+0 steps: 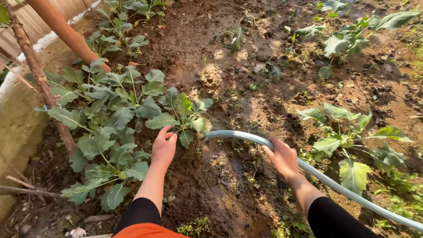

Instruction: Watering vegetable plants in garden beds using a flexible hose.

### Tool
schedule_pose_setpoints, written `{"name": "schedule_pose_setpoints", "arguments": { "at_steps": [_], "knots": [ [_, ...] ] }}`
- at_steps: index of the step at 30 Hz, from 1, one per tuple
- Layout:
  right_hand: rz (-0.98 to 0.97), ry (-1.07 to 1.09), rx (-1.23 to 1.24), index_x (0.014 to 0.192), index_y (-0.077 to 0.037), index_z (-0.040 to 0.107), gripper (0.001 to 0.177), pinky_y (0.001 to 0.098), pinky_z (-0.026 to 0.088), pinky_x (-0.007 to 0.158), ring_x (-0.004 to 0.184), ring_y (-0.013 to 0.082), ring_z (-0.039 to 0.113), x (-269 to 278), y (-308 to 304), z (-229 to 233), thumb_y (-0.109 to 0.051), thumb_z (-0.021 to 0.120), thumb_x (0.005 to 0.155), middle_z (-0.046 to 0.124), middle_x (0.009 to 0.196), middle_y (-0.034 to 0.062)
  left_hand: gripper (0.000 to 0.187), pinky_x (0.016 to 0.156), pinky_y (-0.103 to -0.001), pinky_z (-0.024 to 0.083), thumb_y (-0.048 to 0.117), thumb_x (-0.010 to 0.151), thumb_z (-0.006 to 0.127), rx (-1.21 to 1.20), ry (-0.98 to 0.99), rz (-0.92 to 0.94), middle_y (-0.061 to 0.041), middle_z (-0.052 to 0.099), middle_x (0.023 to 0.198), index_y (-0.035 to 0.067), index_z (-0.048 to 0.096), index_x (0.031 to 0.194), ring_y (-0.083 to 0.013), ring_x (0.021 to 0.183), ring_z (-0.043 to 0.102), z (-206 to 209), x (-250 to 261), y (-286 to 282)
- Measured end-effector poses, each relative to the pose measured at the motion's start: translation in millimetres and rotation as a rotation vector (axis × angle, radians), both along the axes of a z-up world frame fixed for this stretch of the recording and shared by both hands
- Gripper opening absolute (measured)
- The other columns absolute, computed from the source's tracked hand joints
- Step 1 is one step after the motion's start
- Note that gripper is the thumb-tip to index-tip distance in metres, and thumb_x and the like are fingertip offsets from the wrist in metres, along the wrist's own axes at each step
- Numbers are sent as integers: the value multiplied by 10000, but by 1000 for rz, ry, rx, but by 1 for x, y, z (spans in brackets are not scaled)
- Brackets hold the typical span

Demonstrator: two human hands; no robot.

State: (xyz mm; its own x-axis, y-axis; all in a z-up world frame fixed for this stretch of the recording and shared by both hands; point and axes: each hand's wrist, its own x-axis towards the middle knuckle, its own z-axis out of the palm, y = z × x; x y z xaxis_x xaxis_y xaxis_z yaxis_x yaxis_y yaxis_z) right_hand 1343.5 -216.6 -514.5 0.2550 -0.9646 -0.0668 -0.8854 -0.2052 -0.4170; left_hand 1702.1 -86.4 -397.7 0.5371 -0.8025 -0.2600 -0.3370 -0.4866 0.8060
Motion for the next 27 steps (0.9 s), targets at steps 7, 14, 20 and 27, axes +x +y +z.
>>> {"name": "schedule_pose_setpoints", "arguments": {
  "at_steps": [7,14,20,27],
  "knots": [
    [2,35,22,1334,-178,563,437,502,546,953,1092,351,722,-4,12,-11,-484,448,1045,732,1153,134,506,1105,-590,461,224,1059,473,75,-97,-133,-193,522,1453,137,401,1553,-385,1373,498,1,7,30],
    [29,197,38,1318,-200,518,406,555,563,913,1049,412,709,-20,3,-40,-464,443,1019,673,1069,157,527,1123,-512,459,257,1032,485,184,-216,-122,-150,549,1479,192,428,1551,-335,1375,520,-8,22,48],
    [-50,280,8,1217,-269,559,330,518,593,867,989,363,735,-32,0,-50,-488,492,980,686,1003,93,512,1135,-602,428,181,1062,437,144,-183,-181,-227,491,1484,80,367,1559,-419,1404,455,3,-1,40],
    [-25,173,61,1223,-217,572,389,556,571,885,1036,431,699,-49,23,16,-518,452,1008,681,1070,155,411,1134,-541,385,167,1052,524,-220,-28,-48,-148,580,1410,101,536,1457,-336,1359,502,32,-36,-20]
  ]
}}
